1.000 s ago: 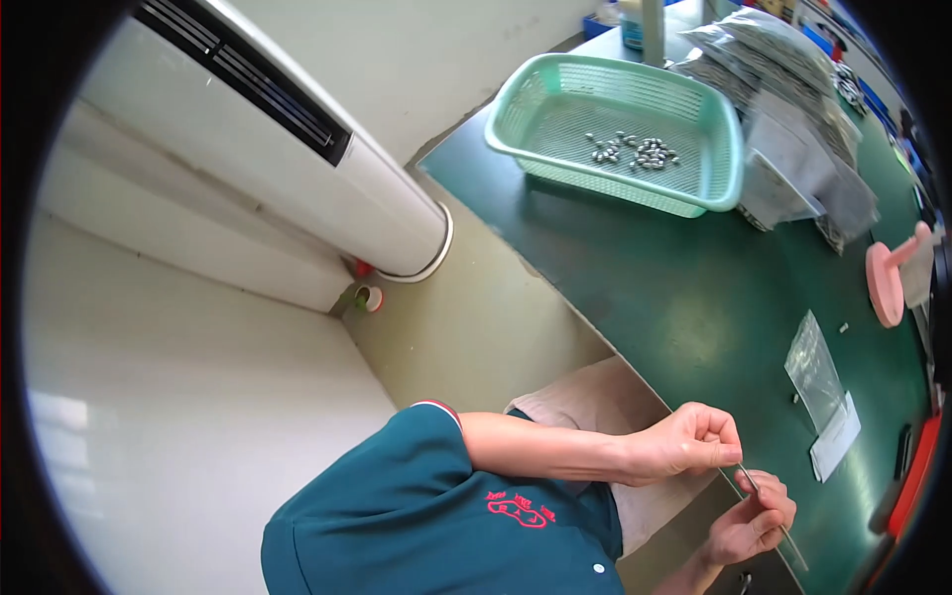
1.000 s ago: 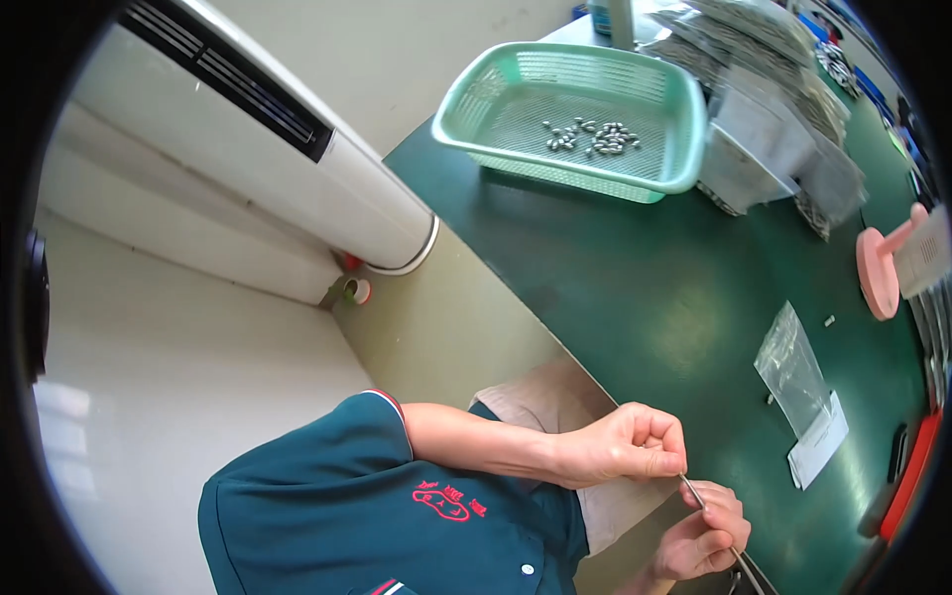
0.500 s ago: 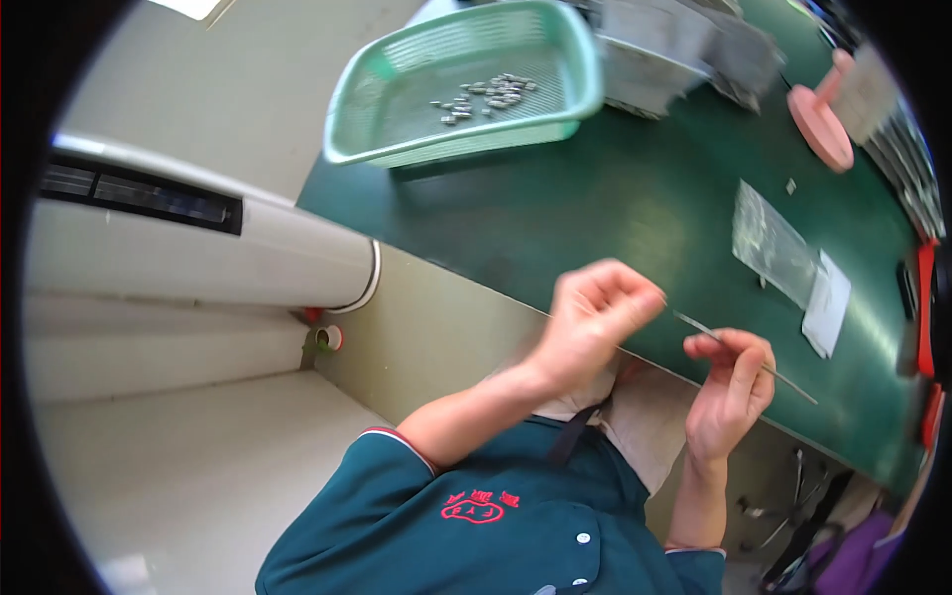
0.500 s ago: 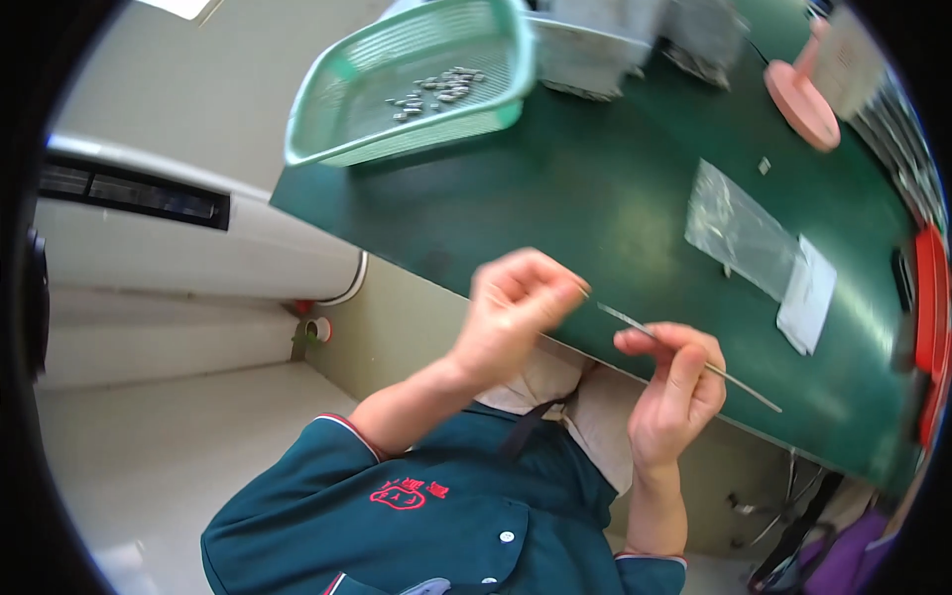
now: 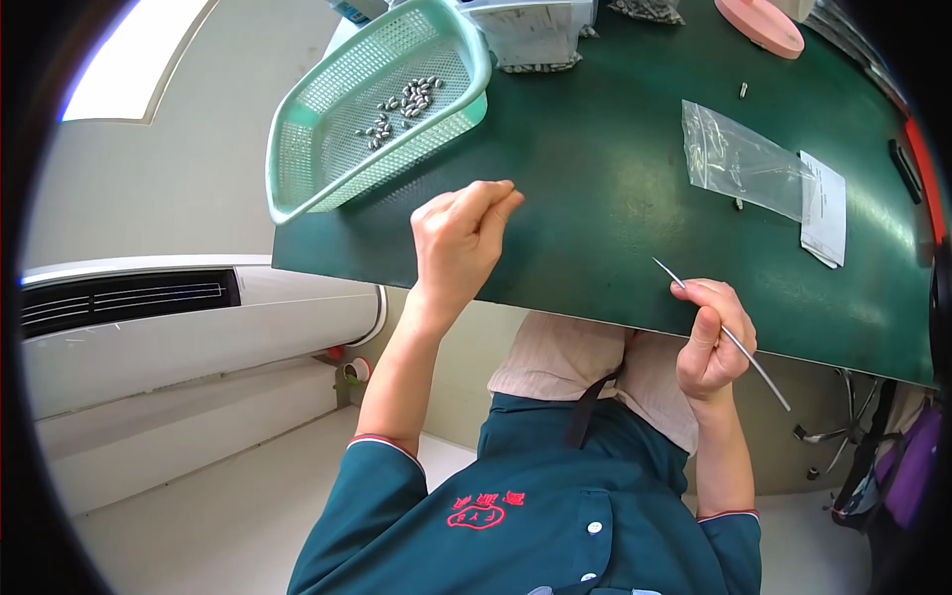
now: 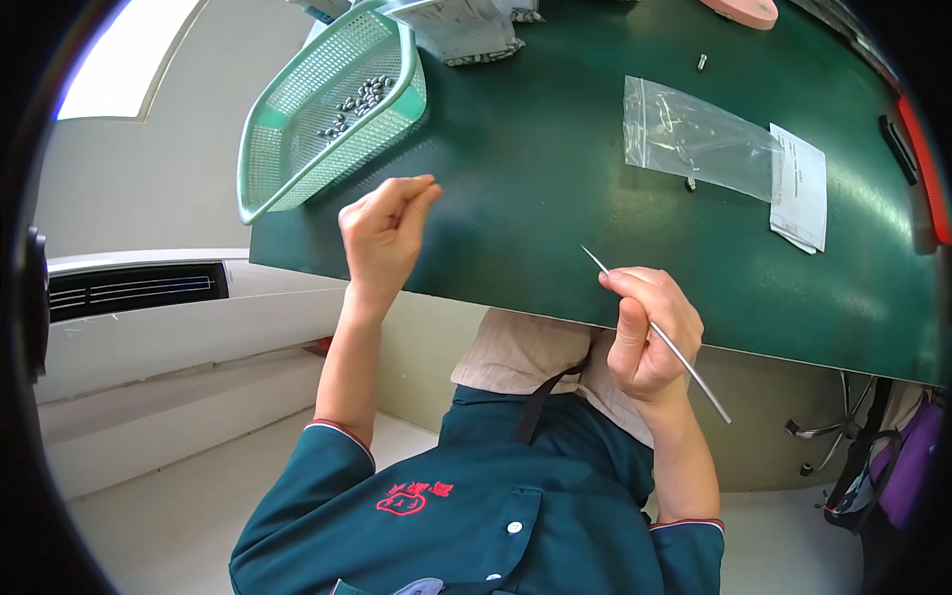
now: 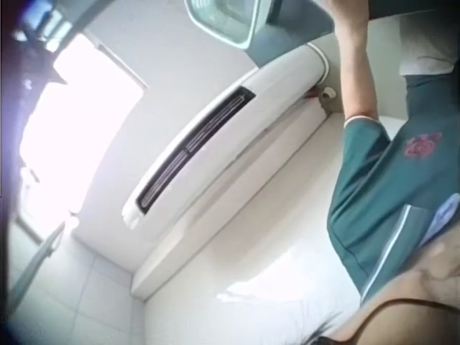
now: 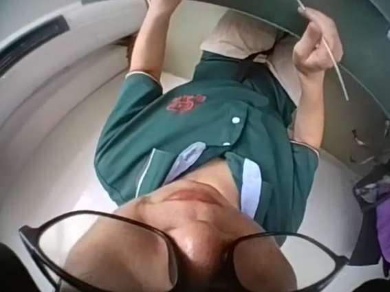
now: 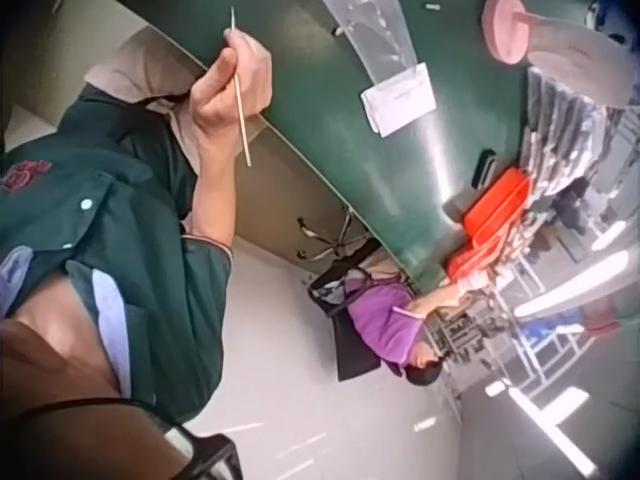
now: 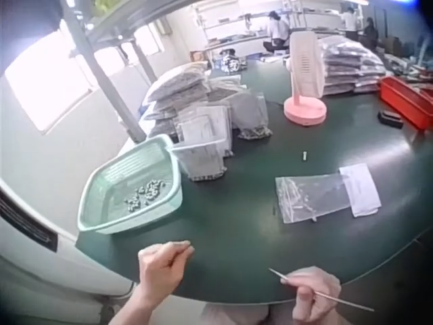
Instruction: The person is using a metal probe to inspect small metal components on a workbench and then placing them into a plastic bag.
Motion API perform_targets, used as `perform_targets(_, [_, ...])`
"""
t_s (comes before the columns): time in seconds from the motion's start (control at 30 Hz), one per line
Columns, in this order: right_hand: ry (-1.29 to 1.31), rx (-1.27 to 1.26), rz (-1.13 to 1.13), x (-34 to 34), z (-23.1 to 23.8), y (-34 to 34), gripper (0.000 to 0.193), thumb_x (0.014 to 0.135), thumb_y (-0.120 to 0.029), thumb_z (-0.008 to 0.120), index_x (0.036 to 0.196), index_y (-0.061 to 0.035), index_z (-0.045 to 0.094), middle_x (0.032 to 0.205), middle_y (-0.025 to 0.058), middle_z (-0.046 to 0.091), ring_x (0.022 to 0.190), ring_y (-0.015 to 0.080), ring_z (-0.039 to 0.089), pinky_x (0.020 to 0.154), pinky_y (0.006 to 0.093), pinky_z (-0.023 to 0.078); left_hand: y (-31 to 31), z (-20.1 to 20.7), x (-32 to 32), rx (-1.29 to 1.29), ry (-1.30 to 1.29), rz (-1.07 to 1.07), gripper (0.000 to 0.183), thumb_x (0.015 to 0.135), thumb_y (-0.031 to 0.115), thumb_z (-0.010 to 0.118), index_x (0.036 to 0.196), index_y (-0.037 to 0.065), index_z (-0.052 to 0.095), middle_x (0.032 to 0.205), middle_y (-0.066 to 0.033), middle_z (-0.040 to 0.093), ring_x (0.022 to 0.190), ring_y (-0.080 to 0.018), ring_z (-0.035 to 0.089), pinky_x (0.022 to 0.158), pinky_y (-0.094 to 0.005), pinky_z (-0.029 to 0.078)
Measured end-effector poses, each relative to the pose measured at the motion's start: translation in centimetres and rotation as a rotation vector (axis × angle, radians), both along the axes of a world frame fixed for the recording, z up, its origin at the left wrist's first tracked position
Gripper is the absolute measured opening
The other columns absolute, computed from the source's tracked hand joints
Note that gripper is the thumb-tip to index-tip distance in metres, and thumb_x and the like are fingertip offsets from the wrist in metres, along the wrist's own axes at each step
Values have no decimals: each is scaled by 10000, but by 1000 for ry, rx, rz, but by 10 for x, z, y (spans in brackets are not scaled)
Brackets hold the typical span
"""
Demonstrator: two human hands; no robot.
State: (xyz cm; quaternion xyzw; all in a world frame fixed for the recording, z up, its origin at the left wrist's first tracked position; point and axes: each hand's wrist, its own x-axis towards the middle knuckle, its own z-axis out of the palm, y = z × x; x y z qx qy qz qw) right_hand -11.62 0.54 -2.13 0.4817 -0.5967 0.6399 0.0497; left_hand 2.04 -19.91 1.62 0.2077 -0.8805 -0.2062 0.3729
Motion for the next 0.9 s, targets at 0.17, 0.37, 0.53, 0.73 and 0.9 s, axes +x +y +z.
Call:
perform_targets(0.17, [-21, 20, -2, 0, -1, 2, 172, 916, -104, 487, 871, 44, 561, 748, 167, 622, 651, 248, 620, 584, 281, 502, 10, 2, 8, 57, 13, 70, 75, 727, 31, 670, 721, 17, 597, 627, -119, 602, 538, -263, 590, 485, -310, 449])
perform_targets(0.37, [-4, 25, 11, -2, 1, -1, 169, 917, -92, 478, 875, 51, 558, 749, 170, 621, 646, 249, 619, 583, 284, 501, 11, -1, 18, 31, 26, 78, 81, 735, 16, 665, 717, 23, 586, 580, -120, 563, 491, -250, 558, 458, -303, 418])
perform_targets(0.53, [-20, 17, 3, -1, 1, -1, 162, 916, -74, 475, 877, 60, 557, 750, 172, 618, 647, 247, 619, 580, 287, 501, 8, -8, 30, 82, -80, 145, 68, 732, -18, 669, 748, 5, 607, 555, -94, 554, 441, -180, 516, 432, -260, 390])
perform_targets(0.73, [-28, 19, 19, -1, -1, -2, 146, 911, -52, 472, 873, 61, 557, 759, 171, 618, 643, 243, 618, 583, 286, 505, 6, -8, 42, -10, -113, 165, 74, 733, -29, 671, 751, 1, 605, 576, -113, 572, 454, -199, 541, 437, -277, 400])
perform_targets(0.9, [-25, 14, 8, 0, -1, -3, 141, 910, -41, 466, 873, 63, 554, 766, 171, 619, 641, 238, 616, 581, 285, 505, 1, -14, 52, -21, -262, 120, 92, 727, -49, 683, 779, -4, 623, 561, -78, 576, 434, -124, 505, 418, -233, 371])
